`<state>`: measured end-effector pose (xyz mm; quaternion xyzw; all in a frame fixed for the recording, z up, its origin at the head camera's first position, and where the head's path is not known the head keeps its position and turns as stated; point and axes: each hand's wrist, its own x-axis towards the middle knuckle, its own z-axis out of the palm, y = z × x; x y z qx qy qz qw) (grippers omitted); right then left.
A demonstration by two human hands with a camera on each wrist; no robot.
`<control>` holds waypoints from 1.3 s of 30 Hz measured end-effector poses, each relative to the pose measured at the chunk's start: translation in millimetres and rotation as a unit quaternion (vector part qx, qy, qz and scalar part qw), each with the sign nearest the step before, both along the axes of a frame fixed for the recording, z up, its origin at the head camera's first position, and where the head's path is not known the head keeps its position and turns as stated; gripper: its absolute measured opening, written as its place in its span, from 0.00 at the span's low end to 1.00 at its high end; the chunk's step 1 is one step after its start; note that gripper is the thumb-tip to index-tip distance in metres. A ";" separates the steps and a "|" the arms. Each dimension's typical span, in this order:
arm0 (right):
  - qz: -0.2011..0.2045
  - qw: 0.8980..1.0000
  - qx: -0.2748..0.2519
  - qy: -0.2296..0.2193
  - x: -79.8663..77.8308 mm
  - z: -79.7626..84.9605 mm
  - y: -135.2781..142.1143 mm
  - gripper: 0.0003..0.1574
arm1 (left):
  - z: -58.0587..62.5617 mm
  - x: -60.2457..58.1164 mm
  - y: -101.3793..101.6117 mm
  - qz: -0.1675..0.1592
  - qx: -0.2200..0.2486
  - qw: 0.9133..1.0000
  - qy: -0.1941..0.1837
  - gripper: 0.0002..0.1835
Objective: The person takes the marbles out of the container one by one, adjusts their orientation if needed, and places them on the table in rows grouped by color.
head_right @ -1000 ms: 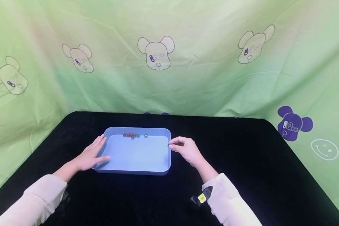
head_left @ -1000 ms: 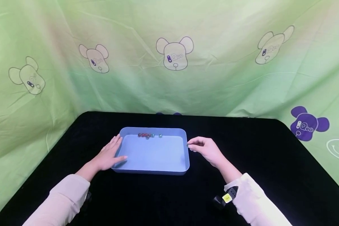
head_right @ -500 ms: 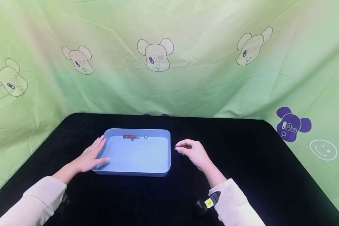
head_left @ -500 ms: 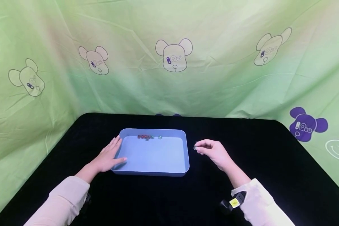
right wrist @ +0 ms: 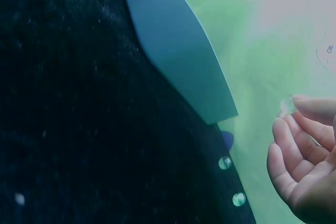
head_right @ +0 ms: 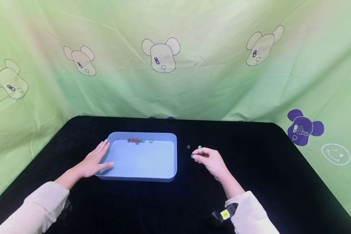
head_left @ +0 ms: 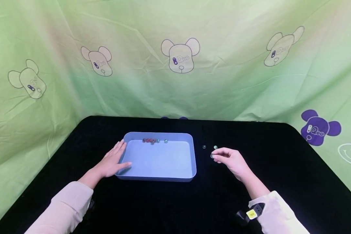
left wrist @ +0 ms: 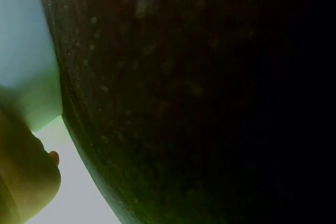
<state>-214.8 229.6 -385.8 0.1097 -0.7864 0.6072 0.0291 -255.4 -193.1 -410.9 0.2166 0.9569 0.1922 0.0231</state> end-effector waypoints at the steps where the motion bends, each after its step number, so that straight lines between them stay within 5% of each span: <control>1: -0.003 1.000 0.002 -0.001 0.3 -0.7 2.3 0.17 | 0.1 0.0 0.2 -0.001 0.000 1.000 0.001 0.45; 14: -0.024 1.000 0.008 0.002 -1.7 -11.0 34.3 0.09 | -0.9 1.3 1.9 0.000 0.005 1.000 -0.001 0.45; 21: -0.036 0.999 0.010 0.000 -1.0 -5.6 36.5 0.15 | -0.9 -2.2 1.1 -0.001 -0.006 1.000 -0.001 0.45; 30: -0.050 0.999 -0.008 -0.009 -11.2 -9.2 48.1 0.05 | 1.3 1.4 0.7 -0.008 0.019 1.000 0.019 0.45; 39: -0.063 0.997 0.024 -0.021 -18.6 -12.2 55.2 0.15 | 1.1 -0.1 0.4 -0.004 0.003 1.000 -0.002 0.46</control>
